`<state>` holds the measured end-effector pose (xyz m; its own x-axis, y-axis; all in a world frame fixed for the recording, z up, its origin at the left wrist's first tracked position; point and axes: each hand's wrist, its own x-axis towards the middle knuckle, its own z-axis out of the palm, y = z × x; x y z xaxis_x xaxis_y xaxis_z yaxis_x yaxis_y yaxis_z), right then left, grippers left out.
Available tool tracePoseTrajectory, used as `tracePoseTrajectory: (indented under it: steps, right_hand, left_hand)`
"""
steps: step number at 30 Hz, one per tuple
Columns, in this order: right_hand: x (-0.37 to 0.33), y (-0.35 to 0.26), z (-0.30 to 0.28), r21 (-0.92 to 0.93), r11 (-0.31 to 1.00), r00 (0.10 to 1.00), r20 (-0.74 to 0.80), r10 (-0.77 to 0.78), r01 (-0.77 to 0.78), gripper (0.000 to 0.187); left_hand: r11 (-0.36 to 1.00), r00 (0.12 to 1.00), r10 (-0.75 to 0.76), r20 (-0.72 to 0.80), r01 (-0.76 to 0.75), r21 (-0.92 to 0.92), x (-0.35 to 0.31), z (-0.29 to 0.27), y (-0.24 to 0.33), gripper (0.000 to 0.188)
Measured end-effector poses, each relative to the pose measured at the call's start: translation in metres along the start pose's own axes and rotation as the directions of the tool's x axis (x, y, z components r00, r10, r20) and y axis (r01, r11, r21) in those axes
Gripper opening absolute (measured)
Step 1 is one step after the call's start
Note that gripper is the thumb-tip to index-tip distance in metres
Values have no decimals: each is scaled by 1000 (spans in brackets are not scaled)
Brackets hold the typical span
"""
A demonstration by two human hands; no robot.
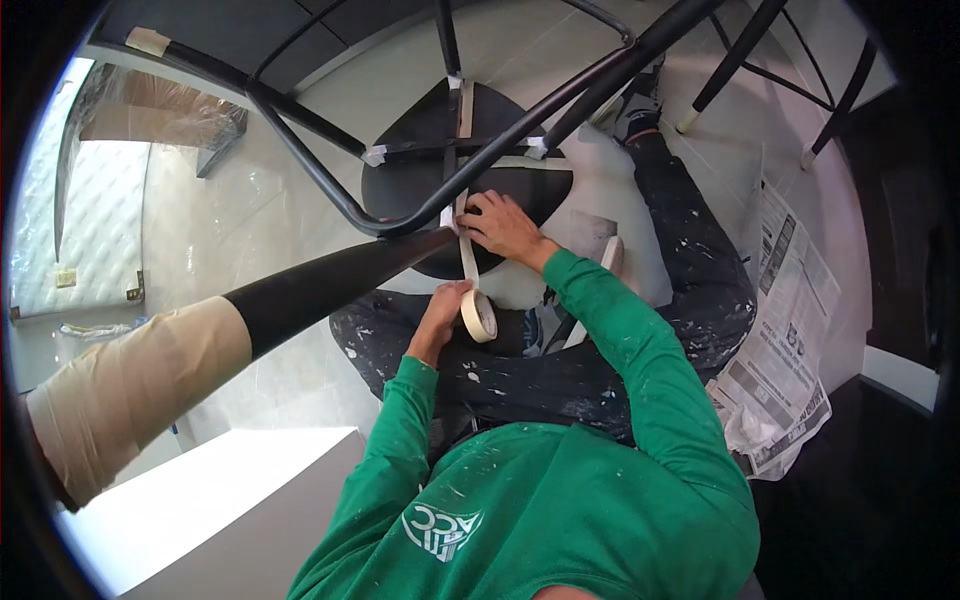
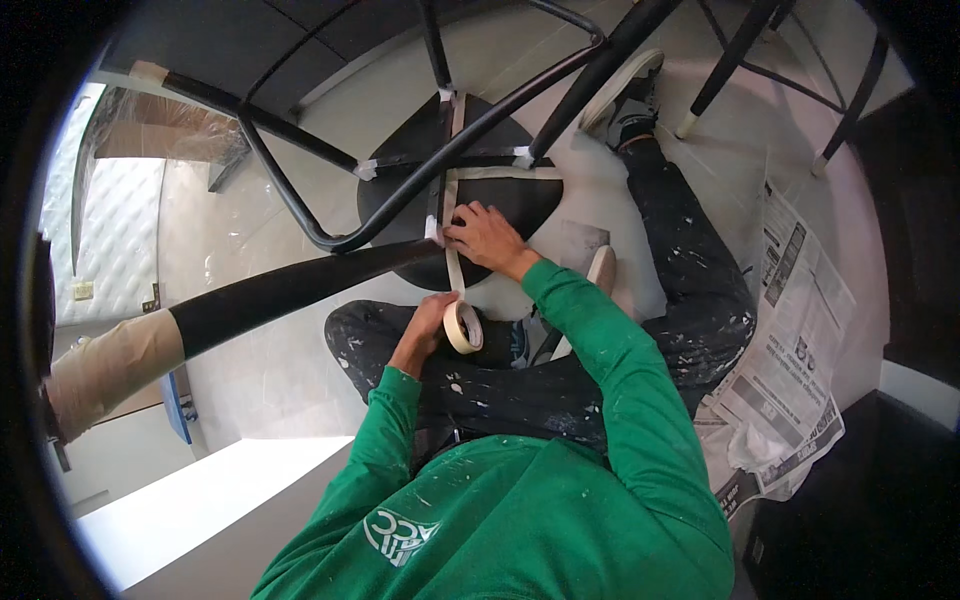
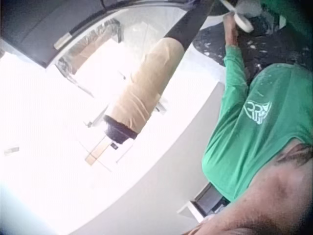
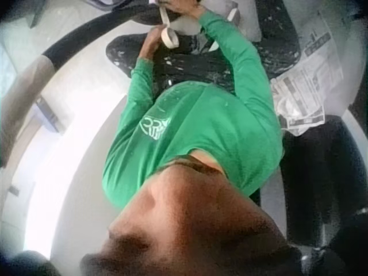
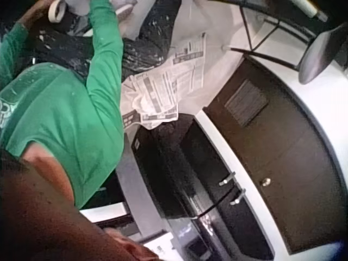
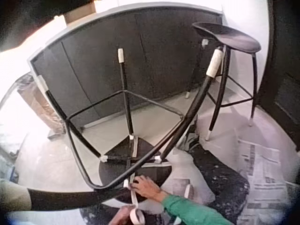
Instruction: The person applies masking tape to the undersides and legs of a black chair while sitting on the floor.
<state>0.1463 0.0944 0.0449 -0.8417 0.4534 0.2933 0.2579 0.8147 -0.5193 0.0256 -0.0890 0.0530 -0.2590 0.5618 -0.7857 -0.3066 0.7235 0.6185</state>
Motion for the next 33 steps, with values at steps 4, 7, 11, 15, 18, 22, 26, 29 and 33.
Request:
tracePoseTrajectory:
  steps: [4, 7, 11, 15, 18, 22, 26, 29, 33]
  right_hand:
    - [-15, 1, -3, -103, 987, 992, 8, -124, 124, 41]
    - [-23, 0, 0, -85, 985, 987, -47, -154, 149, 48]
    - [-25, -2, 2, -130, 982, 990, -19, -140, 137, 55]
    - [-24, -4, -13, -182, 973, 976, 191, -109, 144, 63]
    - [-24, 2, -18, -152, 970, 973, 166, -162, 187, 67]
    - [-28, 3, -6, -92, 986, 989, 70, -133, 139, 73]
    - [-20, -5, -6, -40, 998, 998, 46, -43, 45, 75]
    - [-11, -1, -8, -56, 998, 998, 61, -9, 13, 75]
    - [-1, 7, -10, -26, 997, 997, -32, 72, -73, 73]
  left_hand:
    - [1000, 1000, -12, -16, 12, -12, -3, 0, 3, 30]
    - [999, 1000, -20, -15, 20, -28, -6, -1, 6, 31]
    - [998, 999, -43, -8, 43, -40, -5, -1, 7, 29]
    - [986, 991, -136, 17, 137, -95, -3, -3, 6, 25]
    - [983, 990, -124, 63, 131, -129, 0, -5, 7, 24]
    - [984, 994, -100, 48, 106, -140, 4, -7, 3, 25]
    - [987, 993, -113, 19, 115, -116, 6, -6, 0, 26]
    - [989, 991, -130, 5, 130, -76, 5, -5, 1, 27]
    - [992, 994, -105, 26, 107, -68, 3, -8, 0, 29]
